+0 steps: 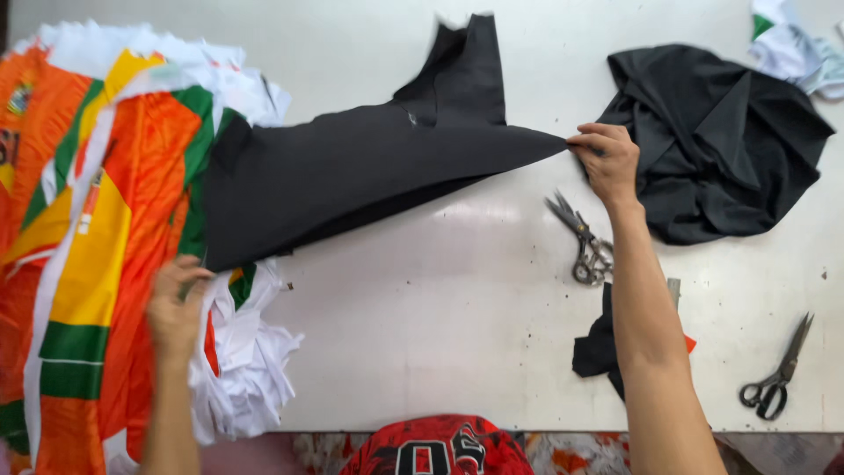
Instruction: The person folds a black fabric piece on a white table, uses a metal ruler and orange chalk to mark straight lines, then cuts along the marked lines with scissors. The person handles the fabric, ruler, chalk, and scissors throughout the process.
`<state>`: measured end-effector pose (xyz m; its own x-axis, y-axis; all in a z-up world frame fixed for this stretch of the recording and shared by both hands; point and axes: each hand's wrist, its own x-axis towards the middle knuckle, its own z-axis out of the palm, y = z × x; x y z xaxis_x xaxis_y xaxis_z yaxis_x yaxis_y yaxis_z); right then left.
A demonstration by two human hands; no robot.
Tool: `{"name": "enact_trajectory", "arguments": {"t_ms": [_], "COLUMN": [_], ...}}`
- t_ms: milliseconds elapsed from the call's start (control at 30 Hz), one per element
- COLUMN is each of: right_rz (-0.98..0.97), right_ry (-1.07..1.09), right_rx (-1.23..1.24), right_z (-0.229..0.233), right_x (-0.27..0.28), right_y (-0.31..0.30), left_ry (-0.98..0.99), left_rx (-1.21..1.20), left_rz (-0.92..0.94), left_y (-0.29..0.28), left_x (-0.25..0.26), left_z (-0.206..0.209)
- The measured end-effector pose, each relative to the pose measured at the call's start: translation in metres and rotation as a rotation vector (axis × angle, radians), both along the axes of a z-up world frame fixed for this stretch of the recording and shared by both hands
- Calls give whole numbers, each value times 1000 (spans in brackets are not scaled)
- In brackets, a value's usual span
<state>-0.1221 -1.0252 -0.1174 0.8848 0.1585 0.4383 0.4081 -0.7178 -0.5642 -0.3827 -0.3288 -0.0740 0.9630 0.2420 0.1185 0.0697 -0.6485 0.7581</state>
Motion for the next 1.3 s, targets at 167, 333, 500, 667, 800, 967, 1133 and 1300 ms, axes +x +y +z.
{"name": "enact_trajectory", "arguments": {"t_ms": [167,333,500,667,800,967,1133,1300], "right_rz": [-66,-81,-201,-320,-246,-153,-66,-115], "right_ry": [89,71,-42,-14,160,221,204,222], "right_rx": [-68,-315,-431,-277,-279,-411,-424,-391], "right_z": [-99,-158,-133,-104,-117,-122,-117,-121], "right_x": [10,13,-26,-176,-298,-335,-345,-320], "right_y": [-25,-68,-66,49,173,187,144,126], "left_ry": [139,236,349,-75,-321,-186,-109,-356], "left_rx": [68,73,263,399,597,687,654,546], "left_rz": [82,101,-108,-345,-527,-433,-289,-424], "left_y": [-78,-176,-245,-220,-208,-213,-252,-316], "left_x": [-117,-200,-232,-84,85,49,9,161], "left_z": [-131,-155,-131,-116,-134,-176,-166,-160]}}
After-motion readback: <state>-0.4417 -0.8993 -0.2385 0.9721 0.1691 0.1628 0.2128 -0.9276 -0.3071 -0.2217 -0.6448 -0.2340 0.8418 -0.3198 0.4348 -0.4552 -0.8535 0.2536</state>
